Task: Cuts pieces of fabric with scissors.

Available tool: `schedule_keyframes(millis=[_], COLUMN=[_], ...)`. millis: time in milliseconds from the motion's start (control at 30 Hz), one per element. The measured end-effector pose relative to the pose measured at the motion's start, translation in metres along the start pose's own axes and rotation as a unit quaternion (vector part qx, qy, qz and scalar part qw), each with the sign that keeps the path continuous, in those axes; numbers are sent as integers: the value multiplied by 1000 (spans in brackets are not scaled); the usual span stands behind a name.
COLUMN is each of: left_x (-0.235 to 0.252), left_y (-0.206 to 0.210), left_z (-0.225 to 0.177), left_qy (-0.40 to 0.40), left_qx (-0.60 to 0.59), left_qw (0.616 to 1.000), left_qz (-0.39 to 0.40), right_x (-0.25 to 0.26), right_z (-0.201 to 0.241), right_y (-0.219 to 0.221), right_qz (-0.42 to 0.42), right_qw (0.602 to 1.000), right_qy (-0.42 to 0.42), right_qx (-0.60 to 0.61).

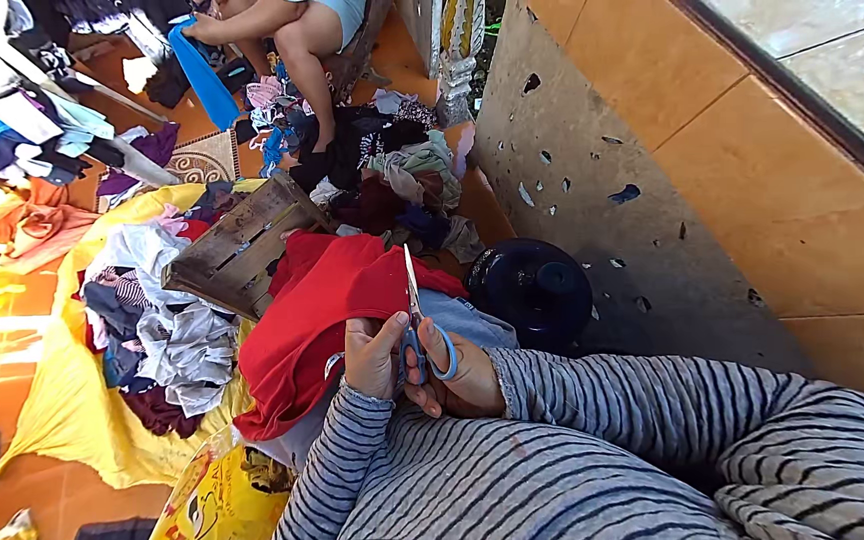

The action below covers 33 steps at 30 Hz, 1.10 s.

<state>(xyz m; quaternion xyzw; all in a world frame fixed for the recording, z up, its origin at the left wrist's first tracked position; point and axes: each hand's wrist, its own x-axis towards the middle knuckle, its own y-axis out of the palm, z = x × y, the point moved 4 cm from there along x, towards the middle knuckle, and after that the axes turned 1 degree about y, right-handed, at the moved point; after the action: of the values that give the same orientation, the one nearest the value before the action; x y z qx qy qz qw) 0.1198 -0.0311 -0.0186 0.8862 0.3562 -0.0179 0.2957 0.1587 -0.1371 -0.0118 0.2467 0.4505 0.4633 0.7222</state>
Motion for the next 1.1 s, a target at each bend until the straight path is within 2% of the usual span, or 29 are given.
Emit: schedule_keyframes(millis=[233,467,633,933,1033,1100], left_x=[3,7,2,-3,-3,-3], left_y=[-4,-7,-7,-13,-13,-15], left_z=[2,-9,-8,-3,-1,1], left_qy=[4,34,29,2,4,-5], left_qx=[-12,-63,-43,-41,-34,-17], left_qw=[1000,997,998,997,998,1000], left_qz=[-18,-2,28,70,53,8], right_x=[-3,-3,6,16,16,15], right_z=[4,-3,-3,3,3,4], right_y=[0,-7,-6,-10,-12,-13], right_qz=[-27,108,163,102,97,83], right_qw=[1000,986,983,994,994,996], right_qy=[13,128,81,36,22,14], right_qx=[-6,-24,-3,33,43,32])
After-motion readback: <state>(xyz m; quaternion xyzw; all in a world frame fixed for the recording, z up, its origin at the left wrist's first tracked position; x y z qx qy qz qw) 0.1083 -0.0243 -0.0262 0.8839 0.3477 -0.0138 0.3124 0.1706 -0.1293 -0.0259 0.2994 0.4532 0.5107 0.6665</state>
